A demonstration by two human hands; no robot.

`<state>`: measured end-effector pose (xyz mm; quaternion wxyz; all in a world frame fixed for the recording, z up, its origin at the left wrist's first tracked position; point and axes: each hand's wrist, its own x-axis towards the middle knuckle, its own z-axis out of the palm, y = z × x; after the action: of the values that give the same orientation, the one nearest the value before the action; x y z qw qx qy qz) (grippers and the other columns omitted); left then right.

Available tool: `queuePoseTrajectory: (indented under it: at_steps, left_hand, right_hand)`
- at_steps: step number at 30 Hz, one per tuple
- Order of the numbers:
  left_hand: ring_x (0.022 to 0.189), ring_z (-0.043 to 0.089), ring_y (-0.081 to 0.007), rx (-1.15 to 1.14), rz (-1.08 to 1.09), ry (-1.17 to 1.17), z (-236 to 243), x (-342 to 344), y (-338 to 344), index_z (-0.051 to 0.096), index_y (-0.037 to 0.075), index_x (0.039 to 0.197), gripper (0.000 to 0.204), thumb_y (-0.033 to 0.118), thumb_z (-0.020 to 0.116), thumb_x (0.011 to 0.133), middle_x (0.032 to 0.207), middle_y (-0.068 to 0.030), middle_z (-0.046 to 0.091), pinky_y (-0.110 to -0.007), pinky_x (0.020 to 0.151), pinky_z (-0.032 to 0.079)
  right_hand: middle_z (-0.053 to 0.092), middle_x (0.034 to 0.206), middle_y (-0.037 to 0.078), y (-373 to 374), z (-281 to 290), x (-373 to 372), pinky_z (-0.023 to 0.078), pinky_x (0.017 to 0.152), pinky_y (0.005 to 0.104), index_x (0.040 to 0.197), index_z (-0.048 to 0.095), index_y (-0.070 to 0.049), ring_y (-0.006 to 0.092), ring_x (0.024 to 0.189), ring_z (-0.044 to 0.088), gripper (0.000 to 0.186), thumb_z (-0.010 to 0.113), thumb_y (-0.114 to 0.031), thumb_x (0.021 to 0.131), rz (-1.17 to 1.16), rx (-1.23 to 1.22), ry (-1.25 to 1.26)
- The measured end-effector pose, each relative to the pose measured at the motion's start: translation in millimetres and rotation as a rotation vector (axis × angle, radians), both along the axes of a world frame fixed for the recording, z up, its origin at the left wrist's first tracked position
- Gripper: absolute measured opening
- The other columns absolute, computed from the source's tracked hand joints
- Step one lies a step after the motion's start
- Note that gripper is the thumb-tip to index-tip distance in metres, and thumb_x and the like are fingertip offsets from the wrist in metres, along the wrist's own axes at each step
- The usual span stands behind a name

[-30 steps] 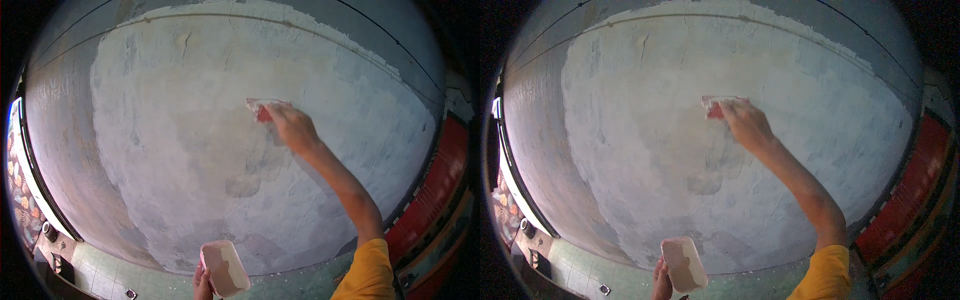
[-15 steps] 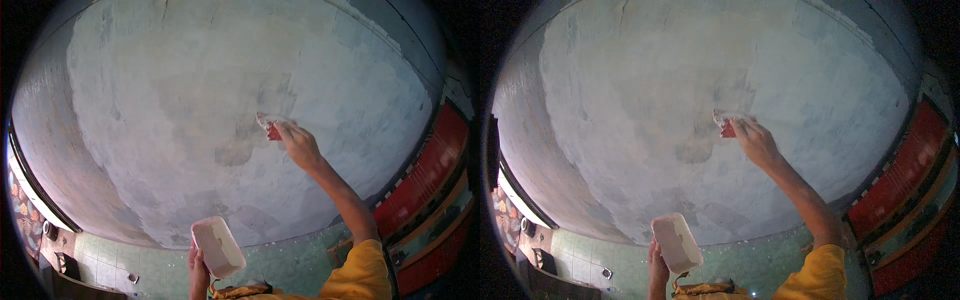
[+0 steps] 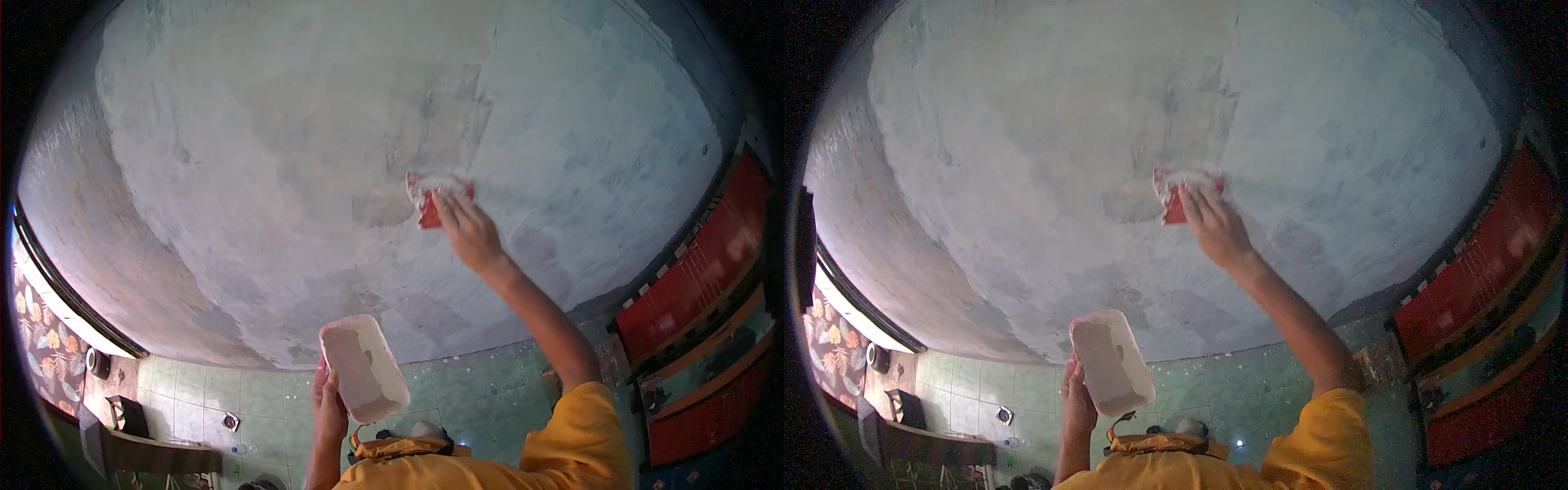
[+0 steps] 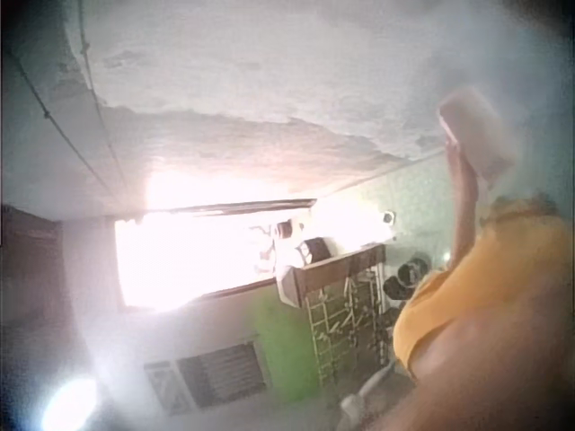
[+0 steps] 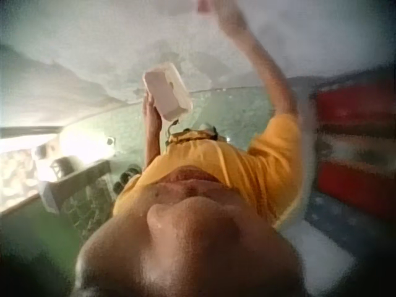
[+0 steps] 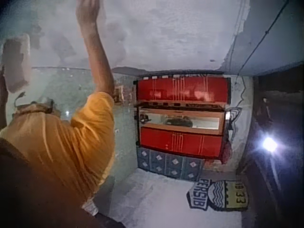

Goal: The person uses a scraper to apply plaster from a container onto the surface of a ceiling and a wall.

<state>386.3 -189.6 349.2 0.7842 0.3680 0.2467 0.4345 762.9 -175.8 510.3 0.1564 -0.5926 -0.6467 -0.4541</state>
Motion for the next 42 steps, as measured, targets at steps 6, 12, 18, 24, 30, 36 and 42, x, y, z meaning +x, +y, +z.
queuePoseTrajectory:
  at_steps: [6, 12, 18, 24, 30, 36, 42]
  left_hand:
    - [0.131, 0.05, -0.0204, 0.021, -0.001, 0.01, -3.1, -4.4, 3.2, 0.029, 0.002, 0.155, 0.062, 0.024, 0.054, 0.103, 0.147, -0.0114, 0.048, -0.035, 0.108, 0.041]
    - [0.133, 0.048, -0.0189, 0.001, 0.02, 0.035, -8.4, -5.4, -1.0, 0.031, 0.0, 0.154, 0.06, 0.022, 0.053, 0.103, 0.146, -0.0106, 0.049, -0.033, 0.109, 0.039]
    - [0.13, 0.049, -0.0179, -0.055, 0.095, 0.033, 6.9, -10.7, -10.7, 0.031, -0.002, 0.153, 0.062, 0.024, 0.055, 0.102, 0.143, -0.0106, 0.051, -0.032, 0.108, 0.04]
    - [0.128, 0.05, -0.0166, 0.034, 0.118, 0.062, 8.5, 0.9, 10.9, 0.031, -0.003, 0.153, 0.062, 0.025, 0.055, 0.103, 0.14, -0.0105, 0.053, -0.03, 0.106, 0.039]
    - [0.125, 0.052, -0.0165, 0.139, 0.129, 0.115, 14.1, 23.4, 4.6, 0.028, -0.003, 0.155, 0.067, 0.027, 0.056, 0.102, 0.14, -0.0114, 0.053, -0.03, 0.104, 0.042]
    - [0.132, 0.047, -0.0171, 0.168, 0.095, 0.091, 13.6, 49.6, -27.3, 0.023, -0.002, 0.157, 0.068, 0.025, 0.055, 0.103, 0.144, -0.0123, 0.049, -0.031, 0.107, 0.041]
    - [0.141, 0.037, -0.0199, 0.272, 0.126, 0.073, 5.6, 84.9, -73.5, 0.015, -0.001, 0.158, 0.067, 0.017, 0.05, 0.104, 0.155, -0.0135, 0.035, -0.035, 0.115, 0.032]
  right_hand:
    - [0.069, 0.115, 0.022, 9.1, 87.6, -11.9, 0.055, 0.091, 0.0438, 0.129, 0.06, -0.001, 0.0356, 0.102, 0.069, 0.035, 0.054, -0.004, 0.094, 0.144, 0.178, 0.137]
    - [0.059, 0.138, 0.019, 36.1, 62.1, -19.9, 0.051, 0.1, 0.0408, 0.138, 0.053, 0.0, 0.0331, 0.124, 0.059, 0.048, 0.056, -0.004, 0.091, -0.036, 0.104, -0.06]
    - [0.065, 0.128, 0.018, -1.3, -75.4, -36.5, 0.053, 0.093, 0.0389, 0.128, 0.059, 0.002, 0.0344, 0.117, 0.063, 0.035, 0.055, -0.005, 0.094, 0.063, -0.183, 0.149]
    - [0.066, 0.098, -0.001, -50.8, -75.1, -101.9, 0.051, 0.073, 0.0295, 0.107, 0.064, -0.002, 0.0081, 0.089, 0.064, 0.029, 0.057, -0.029, 0.103, 0.575, -0.155, 1.968]
    - [0.066, 0.101, -0.001, -107.6, -93.6, -151.7, 0.052, 0.077, 0.0258, 0.111, 0.063, -0.002, 0.007, 0.087, 0.062, 0.024, 0.061, -0.024, 0.101, 0.393, -0.126, 2.325]
    - [0.068, 0.088, 0.021, -129.8, -72.4, -170.2, 0.053, 0.067, 0.0416, 0.112, 0.059, -0.001, 0.0387, 0.079, 0.069, 0.023, 0.058, -0.019, 0.099, 0.1, -0.237, 1.258]
    - [0.068, 0.102, 0.02, -142.7, -85.7, -159.4, 0.057, 0.07, 0.0445, 0.111, 0.057, -0.003, 0.0367, 0.085, 0.069, 0.016, 0.056, -0.012, 0.097, -0.03, -0.364, 0.917]
